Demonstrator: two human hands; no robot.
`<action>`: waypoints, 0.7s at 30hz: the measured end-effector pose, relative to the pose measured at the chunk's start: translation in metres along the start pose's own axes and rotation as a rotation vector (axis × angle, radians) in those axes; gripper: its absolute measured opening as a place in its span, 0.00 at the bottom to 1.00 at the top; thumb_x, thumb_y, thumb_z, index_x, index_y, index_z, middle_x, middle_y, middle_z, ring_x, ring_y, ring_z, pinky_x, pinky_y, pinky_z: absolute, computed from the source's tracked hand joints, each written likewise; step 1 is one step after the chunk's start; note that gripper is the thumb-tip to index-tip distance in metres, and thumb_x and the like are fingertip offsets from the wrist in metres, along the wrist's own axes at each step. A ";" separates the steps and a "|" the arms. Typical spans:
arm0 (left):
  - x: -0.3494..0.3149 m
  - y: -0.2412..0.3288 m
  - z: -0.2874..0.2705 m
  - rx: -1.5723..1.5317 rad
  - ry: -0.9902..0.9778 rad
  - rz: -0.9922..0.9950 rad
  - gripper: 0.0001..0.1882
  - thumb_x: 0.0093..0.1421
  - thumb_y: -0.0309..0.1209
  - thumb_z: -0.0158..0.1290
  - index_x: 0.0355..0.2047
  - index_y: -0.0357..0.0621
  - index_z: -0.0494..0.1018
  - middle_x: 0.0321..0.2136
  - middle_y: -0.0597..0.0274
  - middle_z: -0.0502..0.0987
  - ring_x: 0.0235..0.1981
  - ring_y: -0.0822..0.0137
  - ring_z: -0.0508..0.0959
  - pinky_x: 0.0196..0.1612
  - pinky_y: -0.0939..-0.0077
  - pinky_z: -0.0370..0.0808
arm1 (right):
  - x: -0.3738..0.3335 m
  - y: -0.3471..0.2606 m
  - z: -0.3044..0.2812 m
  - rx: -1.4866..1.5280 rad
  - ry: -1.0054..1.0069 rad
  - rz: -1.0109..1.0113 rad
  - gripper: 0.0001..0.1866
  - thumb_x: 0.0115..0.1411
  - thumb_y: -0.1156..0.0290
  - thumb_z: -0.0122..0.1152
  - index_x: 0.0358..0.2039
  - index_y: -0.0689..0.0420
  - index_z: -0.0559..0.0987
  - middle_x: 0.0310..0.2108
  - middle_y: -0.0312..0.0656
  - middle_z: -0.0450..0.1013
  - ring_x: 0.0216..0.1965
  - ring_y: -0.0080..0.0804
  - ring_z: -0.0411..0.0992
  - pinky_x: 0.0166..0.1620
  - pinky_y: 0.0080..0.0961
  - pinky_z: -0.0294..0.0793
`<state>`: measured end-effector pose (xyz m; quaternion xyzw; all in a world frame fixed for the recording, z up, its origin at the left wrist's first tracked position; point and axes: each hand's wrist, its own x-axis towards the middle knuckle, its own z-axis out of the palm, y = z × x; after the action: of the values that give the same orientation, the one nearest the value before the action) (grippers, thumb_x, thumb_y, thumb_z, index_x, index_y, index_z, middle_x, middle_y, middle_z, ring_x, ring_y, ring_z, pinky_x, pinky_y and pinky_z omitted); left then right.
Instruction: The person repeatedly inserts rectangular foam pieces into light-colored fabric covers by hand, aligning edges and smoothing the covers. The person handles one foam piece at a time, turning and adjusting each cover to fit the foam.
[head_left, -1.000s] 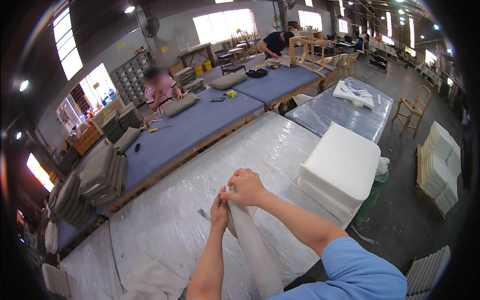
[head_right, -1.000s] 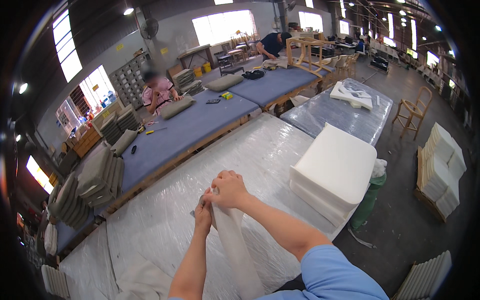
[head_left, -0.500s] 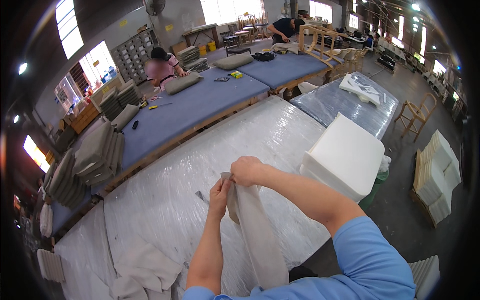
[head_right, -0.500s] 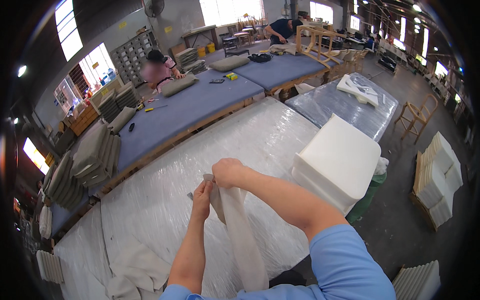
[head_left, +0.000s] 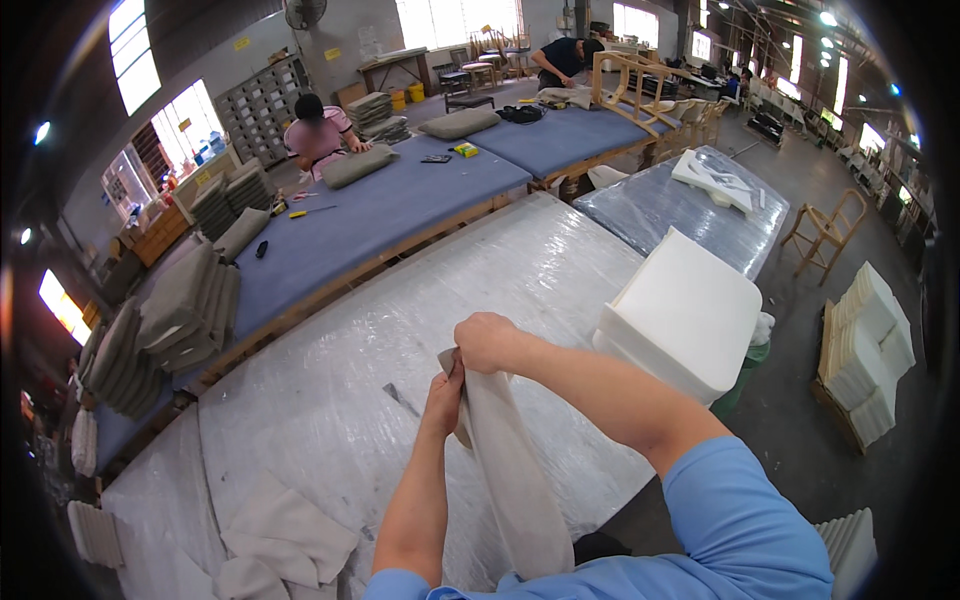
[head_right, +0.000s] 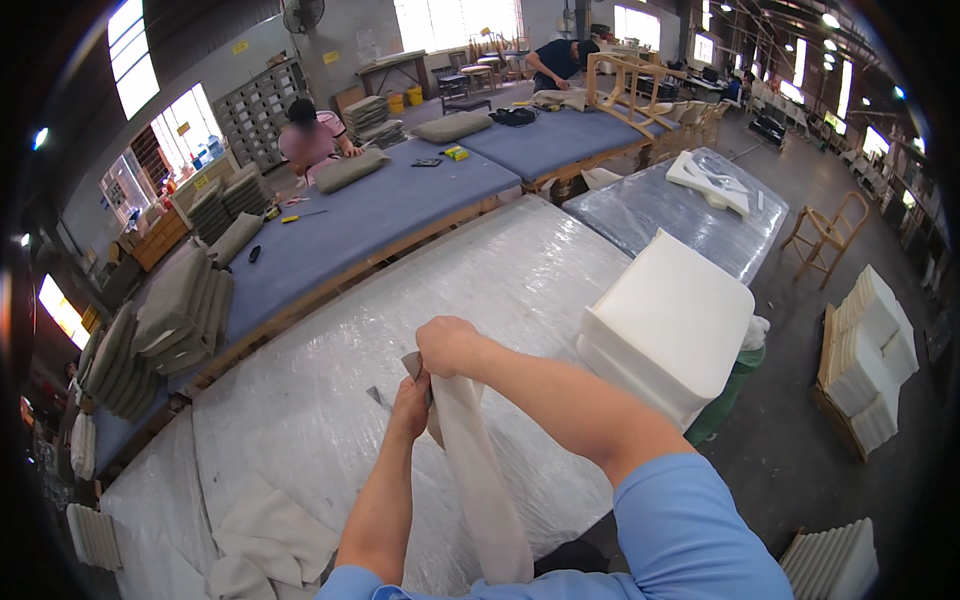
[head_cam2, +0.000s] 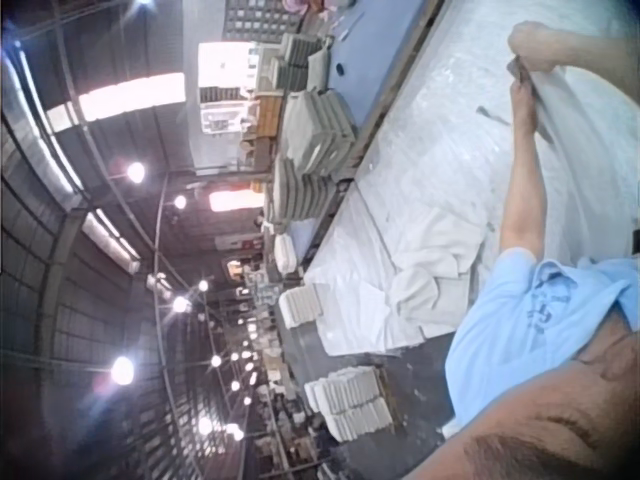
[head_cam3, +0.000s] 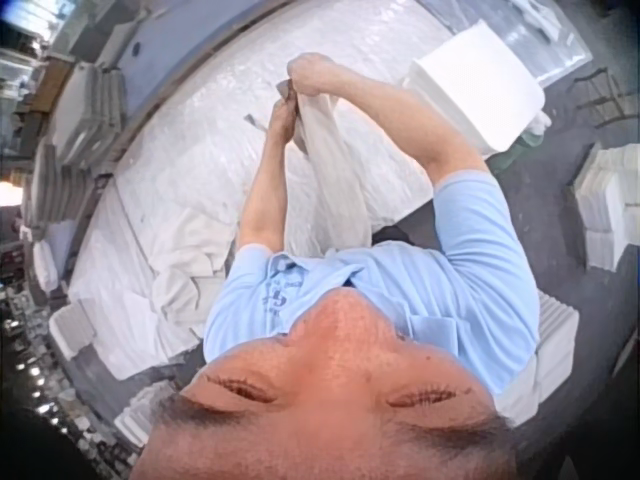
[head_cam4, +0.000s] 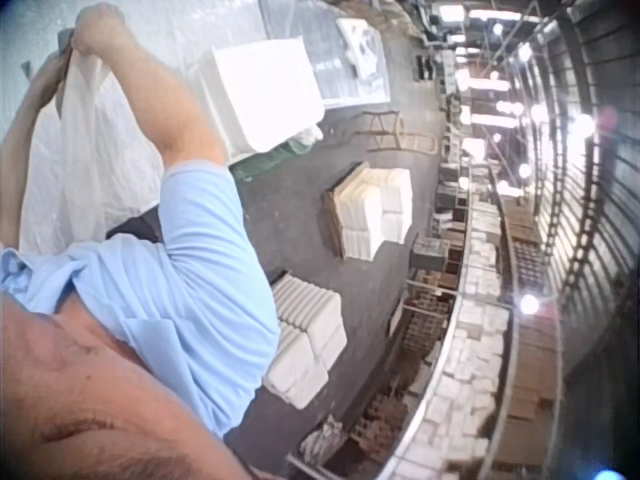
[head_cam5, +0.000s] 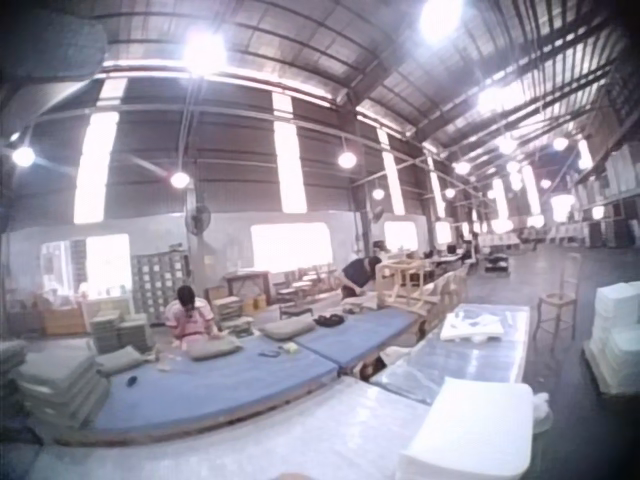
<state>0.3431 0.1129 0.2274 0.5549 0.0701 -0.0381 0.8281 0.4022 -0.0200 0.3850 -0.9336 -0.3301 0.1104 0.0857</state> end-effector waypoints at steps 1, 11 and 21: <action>0.001 0.000 0.002 0.017 0.026 -0.005 0.30 0.72 0.57 0.51 0.48 0.37 0.80 0.42 0.65 0.82 0.43 0.75 0.77 0.49 0.75 0.73 | 0.000 -0.001 0.002 0.023 0.002 0.027 0.14 0.62 0.64 0.60 0.37 0.61 0.87 0.40 0.57 0.82 0.44 0.54 0.81 0.49 0.44 0.81; 0.002 0.006 0.035 0.052 0.191 -0.069 0.28 0.73 0.53 0.51 0.42 0.35 0.80 0.35 0.62 0.82 0.32 0.71 0.79 0.36 0.72 0.77 | 0.007 0.012 0.020 0.174 0.125 0.184 0.15 0.60 0.65 0.60 0.34 0.66 0.86 0.36 0.59 0.82 0.41 0.53 0.82 0.46 0.44 0.82; 0.005 0.010 0.016 0.093 0.197 -0.124 0.26 0.71 0.49 0.52 0.44 0.34 0.80 0.35 0.56 0.83 0.34 0.64 0.84 0.35 0.66 0.81 | 0.029 0.040 0.036 0.734 -0.122 0.294 0.24 0.65 0.50 0.60 0.38 0.62 0.86 0.37 0.50 0.82 0.36 0.38 0.81 0.32 0.36 0.79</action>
<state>0.3504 0.1018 0.2420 0.5885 0.1832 -0.0376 0.7866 0.4391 -0.0292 0.3368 -0.8699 -0.1363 0.2874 0.3770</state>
